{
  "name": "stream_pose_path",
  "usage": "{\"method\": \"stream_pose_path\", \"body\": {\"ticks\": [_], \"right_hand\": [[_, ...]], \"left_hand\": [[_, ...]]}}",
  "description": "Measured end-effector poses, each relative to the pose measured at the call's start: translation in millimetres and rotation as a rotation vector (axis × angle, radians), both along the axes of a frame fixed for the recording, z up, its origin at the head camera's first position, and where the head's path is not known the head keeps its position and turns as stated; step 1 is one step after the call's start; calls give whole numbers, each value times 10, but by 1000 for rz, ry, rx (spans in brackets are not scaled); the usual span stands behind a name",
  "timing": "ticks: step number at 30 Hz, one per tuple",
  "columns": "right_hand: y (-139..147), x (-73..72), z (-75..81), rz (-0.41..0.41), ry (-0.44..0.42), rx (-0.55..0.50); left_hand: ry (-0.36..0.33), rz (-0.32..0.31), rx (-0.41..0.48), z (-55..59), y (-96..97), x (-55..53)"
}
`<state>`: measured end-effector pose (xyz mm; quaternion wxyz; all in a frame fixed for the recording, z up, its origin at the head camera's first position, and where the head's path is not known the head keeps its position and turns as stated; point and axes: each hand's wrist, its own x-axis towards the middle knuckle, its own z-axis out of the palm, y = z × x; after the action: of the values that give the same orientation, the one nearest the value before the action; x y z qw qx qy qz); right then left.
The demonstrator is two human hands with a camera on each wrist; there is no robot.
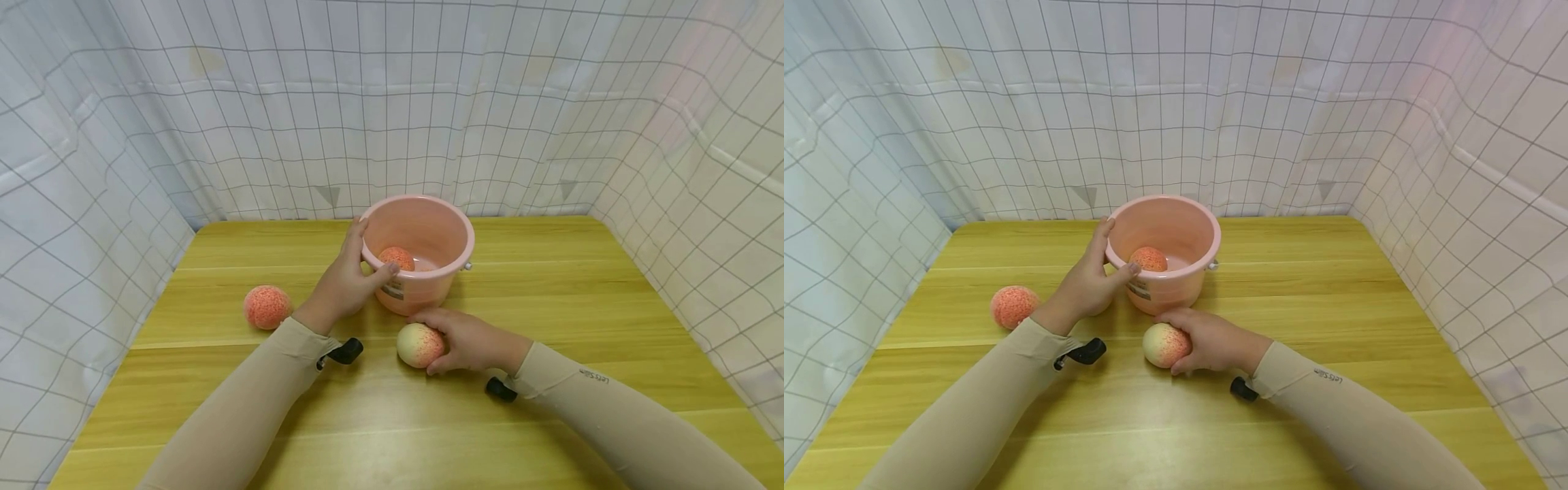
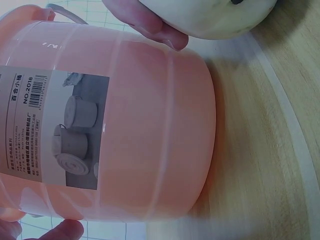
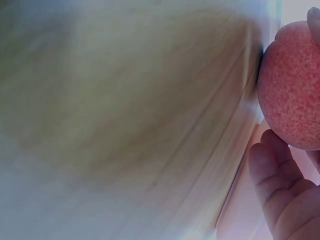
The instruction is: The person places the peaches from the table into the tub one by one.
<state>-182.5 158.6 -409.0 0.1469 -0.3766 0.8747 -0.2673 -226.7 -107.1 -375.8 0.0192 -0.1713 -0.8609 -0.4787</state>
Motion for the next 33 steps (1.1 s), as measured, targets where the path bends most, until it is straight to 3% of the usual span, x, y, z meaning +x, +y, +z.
{"method": "stream_pose_path", "body": {"ticks": [33], "right_hand": [[19, -2, -24, 4, 5, -35]], "left_hand": [[-1, -7, -3, 1, -7, 7]]}}
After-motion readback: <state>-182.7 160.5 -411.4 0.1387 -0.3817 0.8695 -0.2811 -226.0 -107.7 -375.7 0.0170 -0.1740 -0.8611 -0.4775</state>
